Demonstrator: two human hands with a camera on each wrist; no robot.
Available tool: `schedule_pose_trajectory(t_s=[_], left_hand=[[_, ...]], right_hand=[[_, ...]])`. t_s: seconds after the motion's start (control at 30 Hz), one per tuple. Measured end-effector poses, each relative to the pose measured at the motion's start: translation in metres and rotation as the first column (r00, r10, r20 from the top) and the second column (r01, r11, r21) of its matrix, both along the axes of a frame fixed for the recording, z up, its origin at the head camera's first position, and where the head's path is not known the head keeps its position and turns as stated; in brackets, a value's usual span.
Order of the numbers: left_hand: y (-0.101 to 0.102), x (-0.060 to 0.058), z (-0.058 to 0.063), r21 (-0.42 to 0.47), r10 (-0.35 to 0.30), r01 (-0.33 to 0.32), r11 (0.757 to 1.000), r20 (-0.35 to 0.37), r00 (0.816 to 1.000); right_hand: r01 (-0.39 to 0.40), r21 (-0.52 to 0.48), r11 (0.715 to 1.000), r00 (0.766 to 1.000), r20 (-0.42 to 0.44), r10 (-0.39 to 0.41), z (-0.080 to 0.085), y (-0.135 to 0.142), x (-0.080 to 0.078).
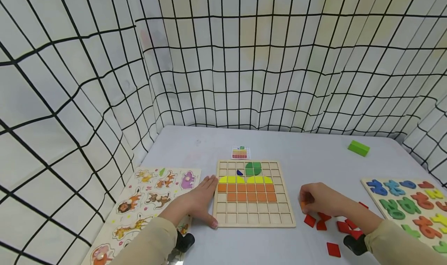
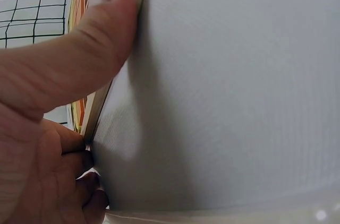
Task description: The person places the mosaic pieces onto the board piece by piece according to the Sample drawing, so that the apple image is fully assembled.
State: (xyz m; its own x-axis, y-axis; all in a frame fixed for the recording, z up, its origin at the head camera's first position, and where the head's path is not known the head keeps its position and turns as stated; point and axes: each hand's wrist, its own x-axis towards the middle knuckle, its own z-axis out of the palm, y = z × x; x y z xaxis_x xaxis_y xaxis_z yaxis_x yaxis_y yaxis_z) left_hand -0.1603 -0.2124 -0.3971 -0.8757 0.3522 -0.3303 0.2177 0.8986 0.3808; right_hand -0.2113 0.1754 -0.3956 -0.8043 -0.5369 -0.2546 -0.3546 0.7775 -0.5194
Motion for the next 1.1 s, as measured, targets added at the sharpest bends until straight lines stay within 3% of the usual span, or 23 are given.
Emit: schedule_pose_trajectory(t_s=[0.23, 0.43, 0.77, 1.1], left_hand=[[0.000, 0.000, -0.002, 0.001, 0.003, -0.003, 1.000, 0.004, 1.000], [-0.001, 0.000, -0.003, 0.005, 0.002, -0.002, 1.000, 0.005, 1.000], [-0.001, -0.002, -0.002, 0.002, 0.000, 0.000, 1.000, 0.025, 1.000], [-0.003, -0.004, 0.001, 0.004, -0.002, 0.002, 1.000, 0.060, 0.998]], right_hand=[[0.030, -0.048, 0.998, 0.996, -0.084, -0.034, 0.007, -0.022, -0.006], [-0.036, -0.118, 0.992, 0.987, -0.161, 0.017, 0.012, -0.073, -0.012], [-0.160, -0.178, 0.971, 0.983, -0.123, 0.140, 0.005, -0.171, -0.005], [-0.200, -0.177, 0.964, 0.975, -0.133, 0.178, 0.001, -0.208, -0.006]])
